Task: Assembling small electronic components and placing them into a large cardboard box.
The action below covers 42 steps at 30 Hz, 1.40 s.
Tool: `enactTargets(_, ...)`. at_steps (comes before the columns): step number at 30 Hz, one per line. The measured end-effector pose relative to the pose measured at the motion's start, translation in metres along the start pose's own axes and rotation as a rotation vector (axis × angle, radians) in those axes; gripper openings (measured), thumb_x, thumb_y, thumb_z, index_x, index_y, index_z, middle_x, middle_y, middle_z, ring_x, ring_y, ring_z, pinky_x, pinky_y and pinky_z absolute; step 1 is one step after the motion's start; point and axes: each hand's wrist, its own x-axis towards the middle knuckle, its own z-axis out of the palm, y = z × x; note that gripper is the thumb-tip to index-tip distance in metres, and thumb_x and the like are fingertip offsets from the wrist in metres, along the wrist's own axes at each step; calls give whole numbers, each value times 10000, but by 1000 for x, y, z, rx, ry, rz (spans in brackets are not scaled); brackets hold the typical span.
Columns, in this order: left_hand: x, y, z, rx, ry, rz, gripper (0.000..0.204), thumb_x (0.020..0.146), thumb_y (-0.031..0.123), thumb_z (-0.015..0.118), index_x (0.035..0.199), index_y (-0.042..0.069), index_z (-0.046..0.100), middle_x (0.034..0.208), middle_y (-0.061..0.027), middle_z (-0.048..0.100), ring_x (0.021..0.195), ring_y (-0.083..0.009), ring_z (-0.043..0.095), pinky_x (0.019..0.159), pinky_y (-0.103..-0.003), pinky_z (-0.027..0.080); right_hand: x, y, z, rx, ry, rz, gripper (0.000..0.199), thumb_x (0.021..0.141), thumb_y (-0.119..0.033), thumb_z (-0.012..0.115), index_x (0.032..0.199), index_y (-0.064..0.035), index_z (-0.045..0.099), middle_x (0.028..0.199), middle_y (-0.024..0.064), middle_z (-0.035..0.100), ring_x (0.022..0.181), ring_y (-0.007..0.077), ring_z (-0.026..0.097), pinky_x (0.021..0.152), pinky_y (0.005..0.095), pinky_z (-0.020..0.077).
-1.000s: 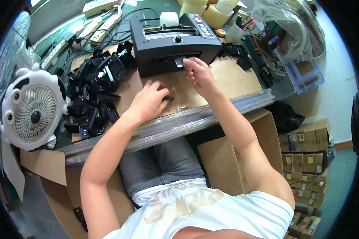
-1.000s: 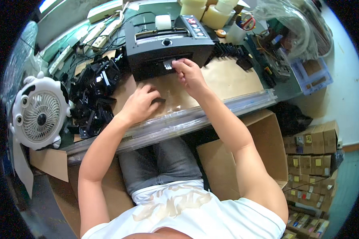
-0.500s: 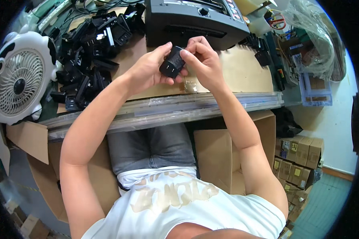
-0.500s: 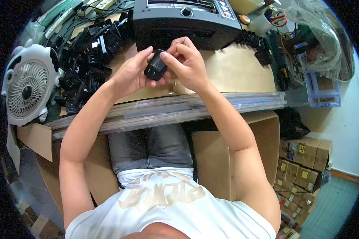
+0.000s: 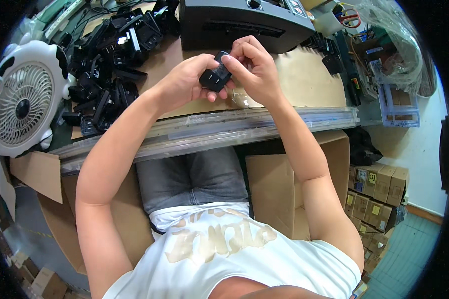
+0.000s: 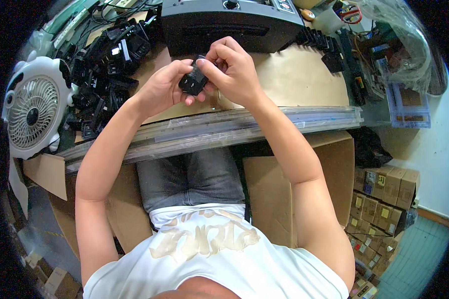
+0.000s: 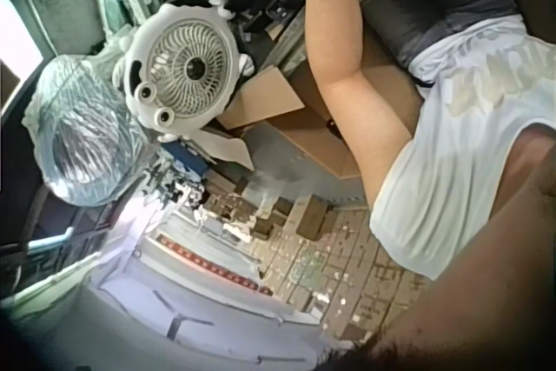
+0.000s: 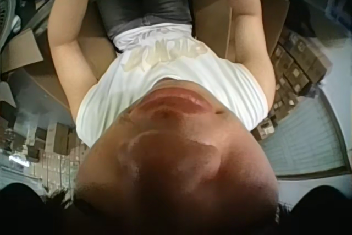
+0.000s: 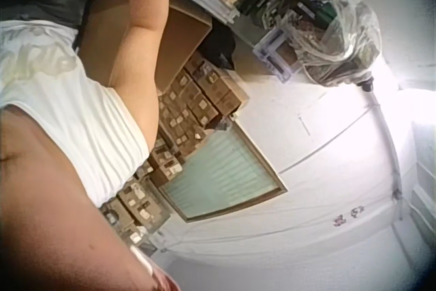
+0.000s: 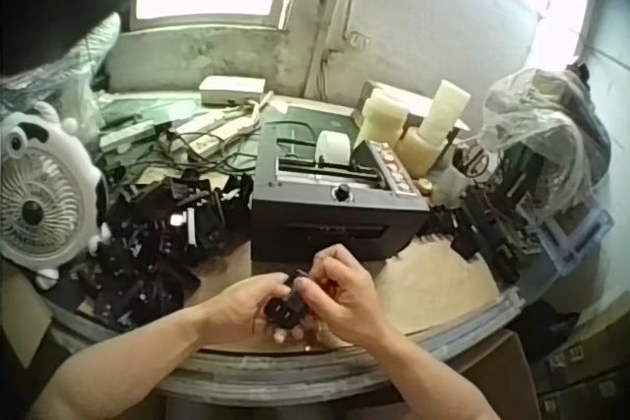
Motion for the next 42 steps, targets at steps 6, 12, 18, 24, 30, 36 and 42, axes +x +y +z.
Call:
enactTargets(6, 0, -1, 2, 73, 23, 23, 285, 967, 165, 399, 1117, -27, 547, 952, -153, 648, 758, -152, 619, 605, -197, 500, -1, -1, 0, -100, -18, -28, 135, 877, -81, 692, 808, -15, 598, 952, 21, 537, 691, 83, 447, 586, 194, 373)
enactTargets(12, 1, -1, 5, 88, 49, 49, 236, 956, 121, 406, 1084, -22, 545, 948, -139, 632, 756, -145, 611, 599, -198, 502, -2, -3, 1, -130, -22, -21, 136, 854, -75, 712, 826, -13, 594, 955, 24, 544, 670, 78, 449, 561, 192, 383)
enactTargets(18, 1, -4, 8, 132, 72, 80, 248, 951, 92, 412, 1155, -5, 514, 965, -142, 613, 785, -139, 602, 565, -194, 476, -3, 3, 3, -128, -23, -20, 135, 836, -62, 728, 907, -2, 630, 1032, 42, 566, 676, 78, 481, 550, 184, 397)
enactTargets(24, 3, -11, 8, 266, 104, 194, 257, 962, 176, 415, 1099, -14, 522, 932, -123, 625, 723, -124, 598, 548, -208, 483, -3, -10, 4, 54, -5, 140, 174, 863, -89, 710, 1000, 3, 656, 1045, 65, 601, 720, 86, 526, 557, 181, 419)
enactTargets(30, 8, -6, 0, 132, 47, 40, 373, 1026, 325, 383, 1184, 6, 496, 915, -107, 624, 688, -120, 593, 479, -176, 439, 1, -10, 3, 176, -8, 346, 209, 901, -142, 671, 1028, 24, 654, 809, 82, 662, 575, 114, 583, 513, 221, 454)
enactTargets(36, 5, -8, 0, -5, 64, 41, 545, 1035, 520, 314, 1130, 27, 527, 849, -83, 627, 579, -104, 564, 416, -165, 403, 1, -7, 8, 114, -86, 294, 214, 964, -164, 594, 1051, 18, 665, 762, 57, 660, 587, 106, 561, 549, 221, 461)
enactTargets(42, 0, -3, -3, 71, 52, 25, 610, 1023, 572, 305, 1155, 12, 507, 859, -92, 630, 567, -98, 565, 380, -155, 378, -2, -22, 9, -153, -173, 309, 248, 991, -202, 568, 1098, -2, 670, 790, 49, 666, 649, 105, 567, 601, 216, 469)
